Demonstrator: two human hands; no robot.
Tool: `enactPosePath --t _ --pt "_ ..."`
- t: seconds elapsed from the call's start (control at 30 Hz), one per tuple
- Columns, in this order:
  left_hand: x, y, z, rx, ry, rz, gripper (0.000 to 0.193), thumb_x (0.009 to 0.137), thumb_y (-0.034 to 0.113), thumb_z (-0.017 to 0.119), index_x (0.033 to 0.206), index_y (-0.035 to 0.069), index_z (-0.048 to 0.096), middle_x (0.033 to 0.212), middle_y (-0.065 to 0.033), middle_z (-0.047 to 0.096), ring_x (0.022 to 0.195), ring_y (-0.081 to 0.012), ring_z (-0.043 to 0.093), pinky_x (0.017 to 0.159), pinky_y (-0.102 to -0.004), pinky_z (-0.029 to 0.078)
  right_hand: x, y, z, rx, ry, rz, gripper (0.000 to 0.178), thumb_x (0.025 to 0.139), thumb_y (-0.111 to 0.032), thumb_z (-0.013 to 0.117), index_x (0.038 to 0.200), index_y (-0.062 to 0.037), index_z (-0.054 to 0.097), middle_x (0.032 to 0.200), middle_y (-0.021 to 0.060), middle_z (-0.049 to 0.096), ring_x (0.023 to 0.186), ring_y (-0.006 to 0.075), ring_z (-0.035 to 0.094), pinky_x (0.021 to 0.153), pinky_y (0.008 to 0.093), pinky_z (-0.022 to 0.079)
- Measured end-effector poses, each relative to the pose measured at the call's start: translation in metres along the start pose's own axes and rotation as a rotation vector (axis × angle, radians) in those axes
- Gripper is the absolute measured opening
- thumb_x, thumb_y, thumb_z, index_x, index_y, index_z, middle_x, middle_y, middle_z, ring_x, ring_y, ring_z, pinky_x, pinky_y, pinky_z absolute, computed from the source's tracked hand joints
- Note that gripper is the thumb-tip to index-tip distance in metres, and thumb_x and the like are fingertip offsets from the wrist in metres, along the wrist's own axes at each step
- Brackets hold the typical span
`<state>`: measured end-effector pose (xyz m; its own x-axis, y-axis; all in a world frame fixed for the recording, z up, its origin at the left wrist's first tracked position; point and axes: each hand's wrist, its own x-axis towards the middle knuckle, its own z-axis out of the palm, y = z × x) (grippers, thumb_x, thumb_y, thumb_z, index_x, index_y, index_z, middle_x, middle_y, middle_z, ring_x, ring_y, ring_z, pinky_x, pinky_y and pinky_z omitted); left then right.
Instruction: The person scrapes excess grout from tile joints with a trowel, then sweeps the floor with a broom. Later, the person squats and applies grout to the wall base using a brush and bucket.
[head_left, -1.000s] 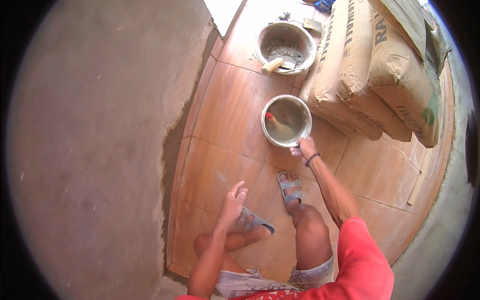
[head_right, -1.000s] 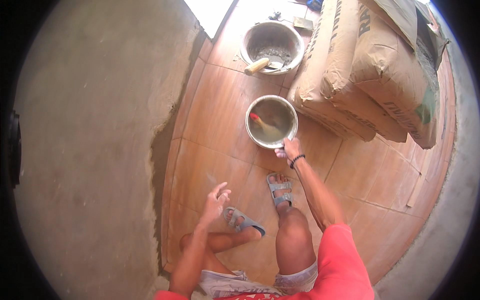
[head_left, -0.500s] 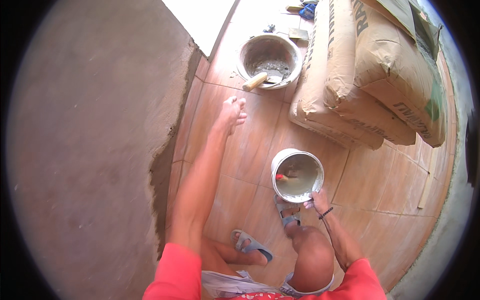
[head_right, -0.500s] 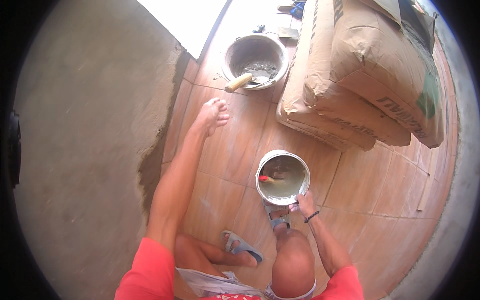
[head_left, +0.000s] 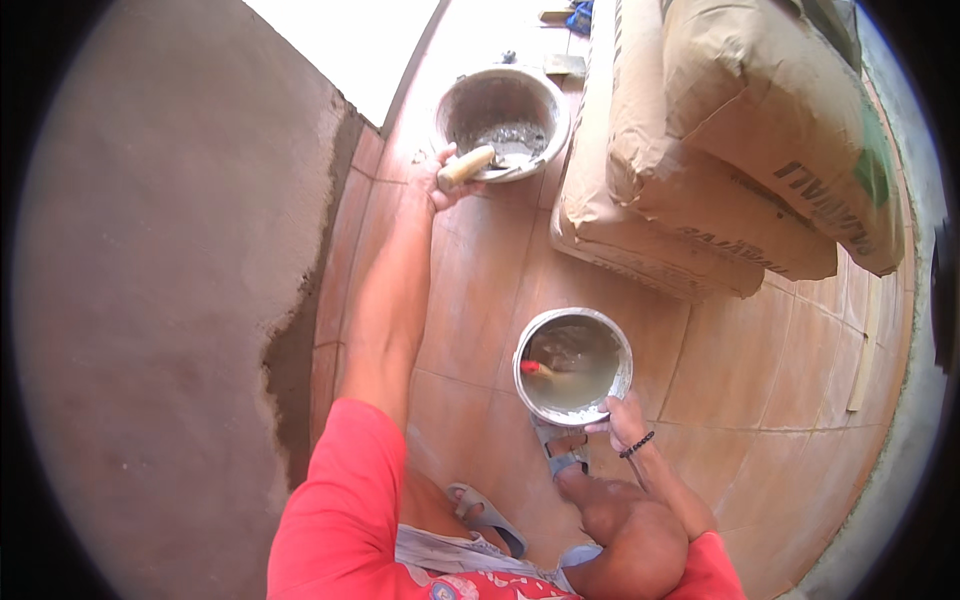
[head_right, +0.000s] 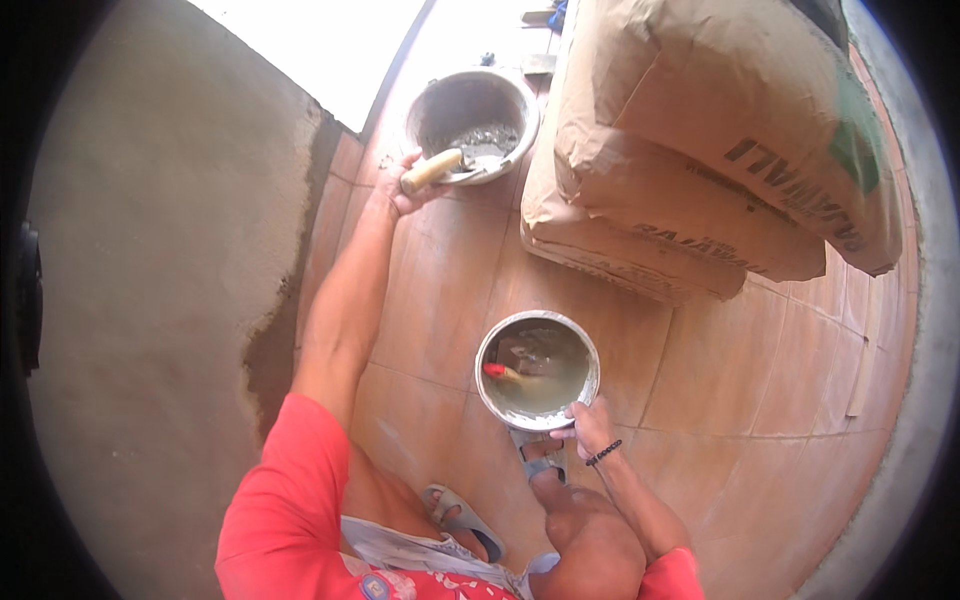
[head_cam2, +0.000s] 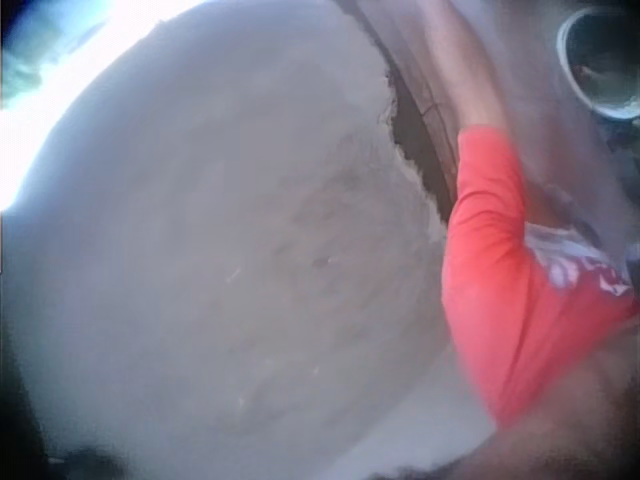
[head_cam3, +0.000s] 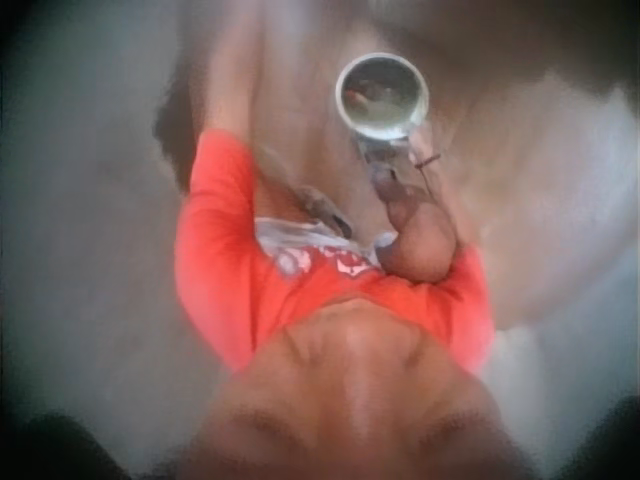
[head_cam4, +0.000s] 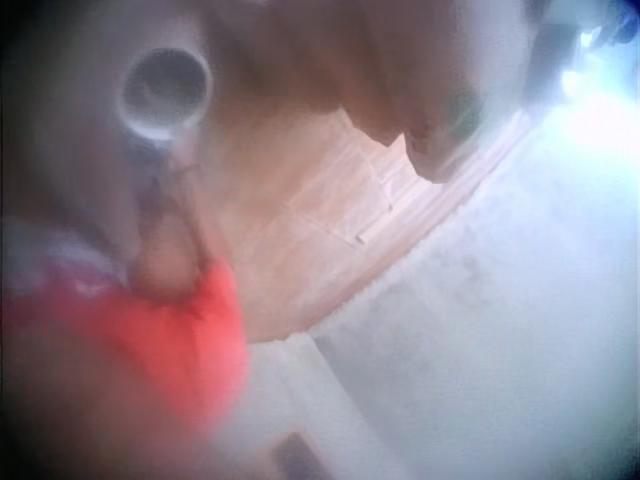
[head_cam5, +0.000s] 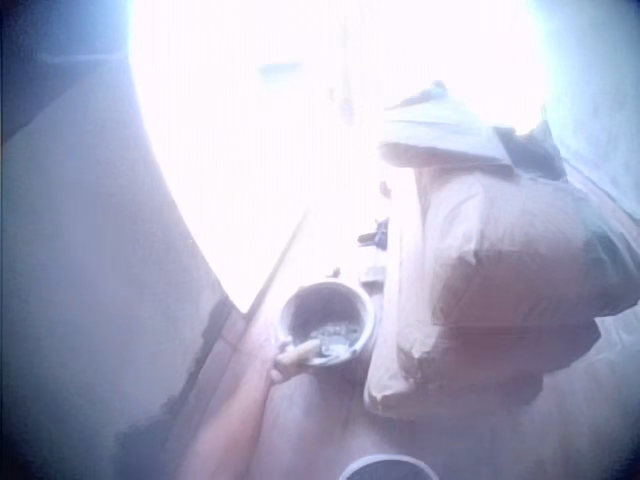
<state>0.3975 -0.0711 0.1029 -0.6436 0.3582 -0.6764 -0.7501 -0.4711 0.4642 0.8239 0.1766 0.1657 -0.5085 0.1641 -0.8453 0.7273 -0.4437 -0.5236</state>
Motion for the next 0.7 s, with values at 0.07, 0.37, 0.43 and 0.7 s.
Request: enactPosePath --t 0.07,0.37,0.43,0.7 --pt "0.012 -0.005 -0.010 0.121 -0.007 0.053 0.042 0.096 0.032 0.042 0.122 0.001 0.047 0.113 -0.0179 0.060 0.102 -0.0340 0.059 0.087 -0.0529 0.049 -0.003 0.006 -0.010 0.116 -0.071 0.057 0.045 0.073 -0.002 0.048 0.117 0.0041 0.044 0.097 0.0161 0.061 0.075 0.0263 0.066 0.047 0.0329 0.059" --pt "0.012 -0.013 0.022 0.257 0.200 0.139 0.026 0.091 0.011 0.043 0.113 -0.004 0.046 0.109 -0.0208 0.054 0.091 -0.0306 0.062 0.072 -0.0447 0.058 -0.045 0.002 -0.049 0.241 0.035 -0.177 0.049 0.072 -0.003 0.050 0.120 0.0042 0.043 0.096 0.0154 0.063 0.070 0.0250 0.067 0.047 0.0297 0.059" --pt "0.014 -0.013 0.022 0.250 0.252 0.165 0.024 0.087 0.006 0.045 0.107 -0.007 0.047 0.102 -0.0226 0.056 0.081 -0.0314 0.064 0.060 -0.0438 0.061 -0.043 0.011 -0.061 0.254 0.059 -0.192 0.046 0.072 -0.002 0.049 0.117 0.0050 0.045 0.093 0.0156 0.063 0.069 0.0246 0.067 0.048 0.0294 0.059" --pt "-0.033 -0.039 -0.013 0.227 0.290 0.250 0.029 0.077 0.004 0.048 0.100 -0.013 0.048 0.099 -0.0260 0.058 0.078 -0.0358 0.065 0.060 -0.0467 0.059 -0.029 0.035 -0.080 0.340 0.140 -0.156 0.038 0.073 -0.002 0.047 0.110 0.0069 0.048 0.089 0.0173 0.063 0.066 0.0282 0.066 0.046 0.0310 0.057"
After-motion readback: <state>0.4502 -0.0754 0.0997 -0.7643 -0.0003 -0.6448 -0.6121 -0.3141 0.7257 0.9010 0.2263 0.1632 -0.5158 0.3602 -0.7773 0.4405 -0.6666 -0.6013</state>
